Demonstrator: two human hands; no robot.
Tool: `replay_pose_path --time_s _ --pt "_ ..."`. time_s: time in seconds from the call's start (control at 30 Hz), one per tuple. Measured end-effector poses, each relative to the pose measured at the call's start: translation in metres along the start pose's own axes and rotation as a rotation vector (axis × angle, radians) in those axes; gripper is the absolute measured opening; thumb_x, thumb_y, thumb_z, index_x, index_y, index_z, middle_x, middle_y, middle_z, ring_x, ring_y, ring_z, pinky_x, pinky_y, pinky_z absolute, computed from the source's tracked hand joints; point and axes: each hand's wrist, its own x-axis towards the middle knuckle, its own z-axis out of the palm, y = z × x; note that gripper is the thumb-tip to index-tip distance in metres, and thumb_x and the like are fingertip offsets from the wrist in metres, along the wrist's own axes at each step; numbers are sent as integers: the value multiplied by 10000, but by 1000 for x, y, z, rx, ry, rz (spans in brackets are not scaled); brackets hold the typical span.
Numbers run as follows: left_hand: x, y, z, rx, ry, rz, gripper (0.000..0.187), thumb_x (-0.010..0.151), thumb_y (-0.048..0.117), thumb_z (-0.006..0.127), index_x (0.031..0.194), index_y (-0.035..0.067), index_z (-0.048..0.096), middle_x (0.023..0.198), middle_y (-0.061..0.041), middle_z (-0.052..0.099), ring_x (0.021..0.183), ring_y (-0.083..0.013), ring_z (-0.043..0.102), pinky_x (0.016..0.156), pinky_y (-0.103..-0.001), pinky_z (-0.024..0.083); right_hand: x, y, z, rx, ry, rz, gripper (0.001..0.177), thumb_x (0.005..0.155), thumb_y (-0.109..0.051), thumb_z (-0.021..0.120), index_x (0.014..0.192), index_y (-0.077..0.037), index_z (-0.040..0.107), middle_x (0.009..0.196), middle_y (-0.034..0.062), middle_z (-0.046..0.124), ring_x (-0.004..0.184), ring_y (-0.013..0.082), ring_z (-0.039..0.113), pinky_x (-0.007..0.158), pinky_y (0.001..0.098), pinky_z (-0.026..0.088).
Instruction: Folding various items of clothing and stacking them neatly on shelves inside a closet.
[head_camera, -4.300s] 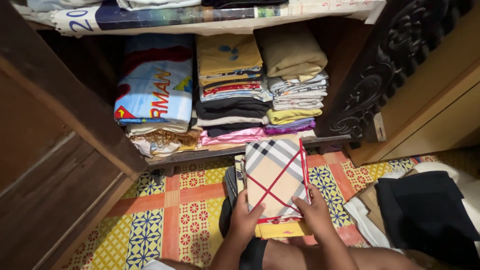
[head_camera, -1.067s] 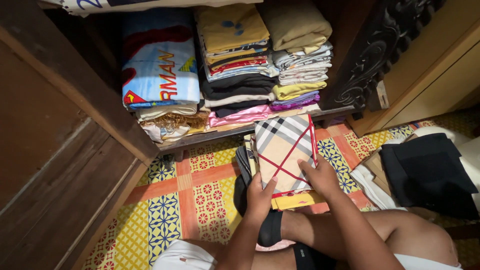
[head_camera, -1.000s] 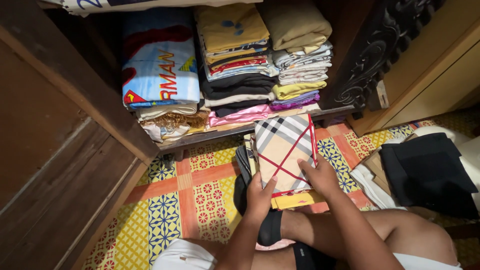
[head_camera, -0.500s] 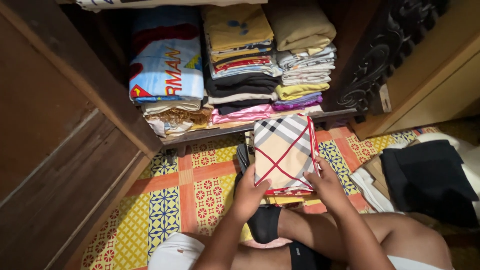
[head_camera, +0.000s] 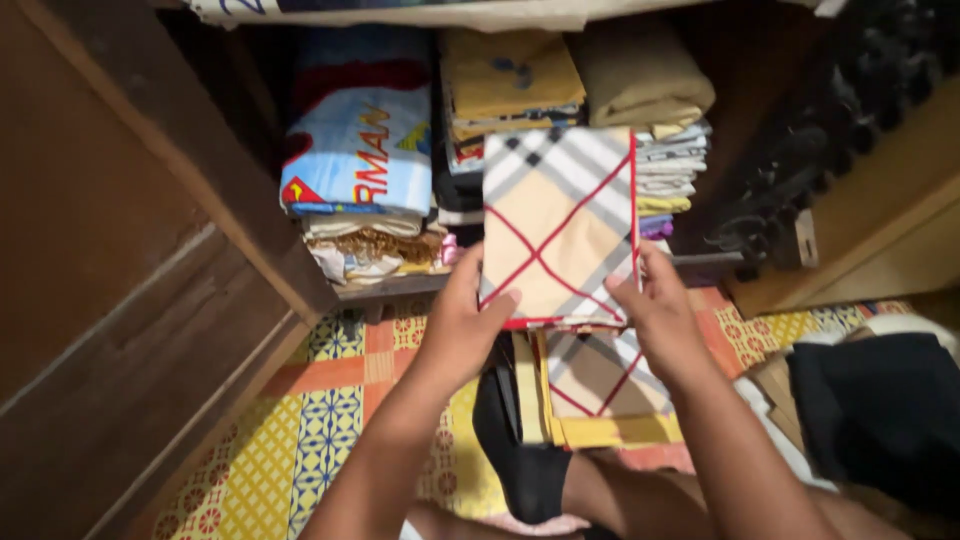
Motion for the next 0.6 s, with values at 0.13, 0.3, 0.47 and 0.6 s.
replay_pose_path --time_s 0.13,0.3,0.47,0.6 --pt "41 27 -9 -140 14 120 683 879 63 640 1525 9 425 1412 -285 601 1387 -337 510 1123 -451 440 44 -47 25 57 -8 -22 485 944 -45 636 1412 -82 514 903 111 668 586 166 678 386 263 562" --pt "109 36 -13 -301 139 48 726 907 96 657 1548 -45 347 1438 -299 569 1409 -355 504 1161 -472 406 118 -48 42 152 -4 137 310 979 -163 609 1285 -193 568 955 64 658 662 151 656 426 224 559" --pt "123 38 -29 -310 171 -63 736 879 111 674 1553 8 397 1390 -296 598 1392 -373 527 1140 -494 417 145 -35 44 66 -21 192 472 895 -119 641 1355 -174 552 952 67 638 652 186 682 444 269 597" --pt "142 43 -35 -297 139 96 715 858 88 659 1529 1 426 1349 -298 636 1351 -389 560 1109 -486 468 155 -58 55 -12 -39 13 583 876 -34 654 1436 -98 503 1052 130 648 691 246 723 447 317 628"
